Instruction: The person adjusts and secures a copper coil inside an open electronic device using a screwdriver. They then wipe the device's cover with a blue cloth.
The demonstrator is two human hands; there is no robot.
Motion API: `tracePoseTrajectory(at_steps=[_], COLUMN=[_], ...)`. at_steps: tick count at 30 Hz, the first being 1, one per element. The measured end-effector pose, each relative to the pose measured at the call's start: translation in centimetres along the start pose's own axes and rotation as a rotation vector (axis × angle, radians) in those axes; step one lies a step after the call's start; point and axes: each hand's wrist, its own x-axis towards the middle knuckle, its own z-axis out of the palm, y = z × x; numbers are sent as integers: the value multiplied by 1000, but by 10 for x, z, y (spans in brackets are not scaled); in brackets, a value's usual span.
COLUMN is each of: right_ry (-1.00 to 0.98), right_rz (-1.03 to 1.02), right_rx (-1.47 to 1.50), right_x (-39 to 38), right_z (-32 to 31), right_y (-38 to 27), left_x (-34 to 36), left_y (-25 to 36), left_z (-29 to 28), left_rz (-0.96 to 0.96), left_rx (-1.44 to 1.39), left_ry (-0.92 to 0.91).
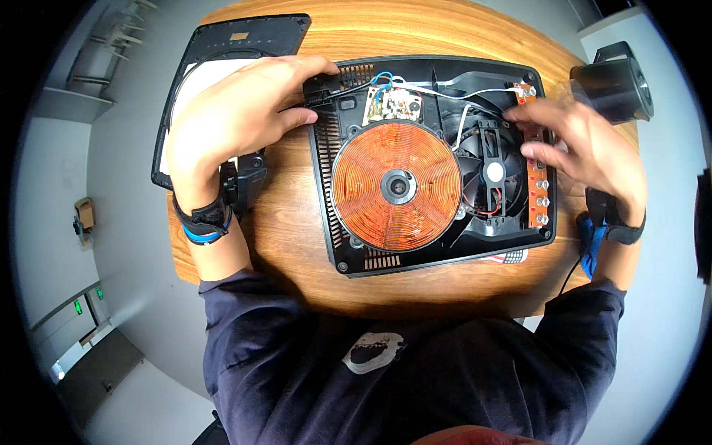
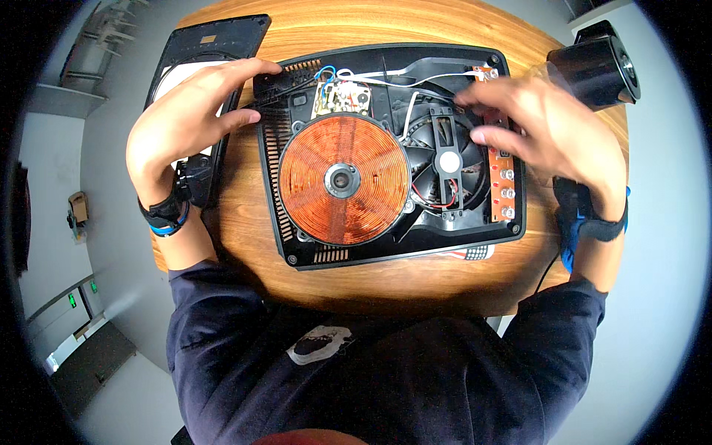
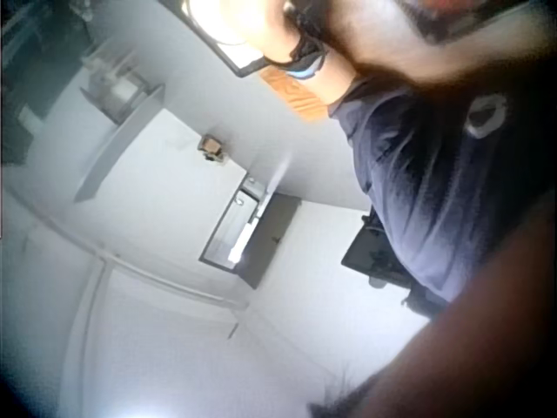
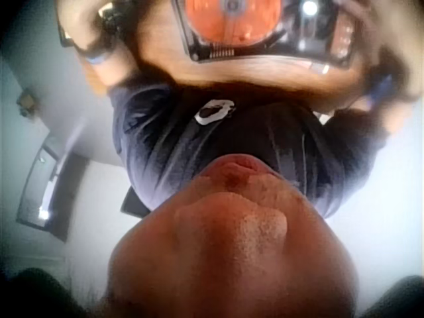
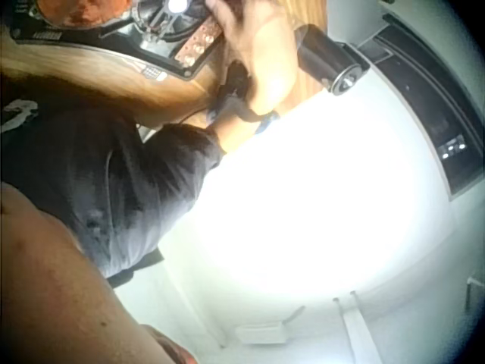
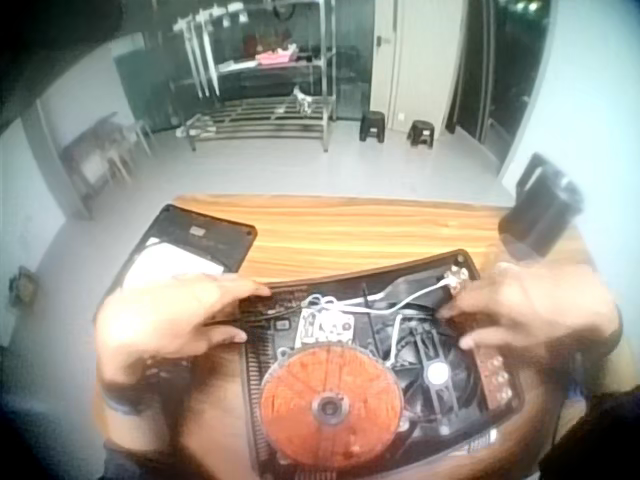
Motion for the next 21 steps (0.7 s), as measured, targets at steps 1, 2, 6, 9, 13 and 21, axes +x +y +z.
tracePoseTrajectory(at_steps=[1,2,6,9,13,21], right_ry=[-3,52,258,213,226,220], right_rz=[-13,-98,-390,-392,-356,-261], right_rx=[-150,-219,-237,-163,-209,-200], right_x=[12,26,89,124,143,152], right_z=[-2,-1,22,37,48,47], right_y=[0,0,-6,-7,-10,-19], left_x=[-2,-3,1,4,6,0], left_y=[-1,-1,4,12,16,13], left_z=[1,3,3,-2,-3,9], left_rz=[-19,-39,-245,-258,-264,-206], left_rx=[59,117,30,61,59,72], left_ry=[13,26,-149,-175,-169,7])
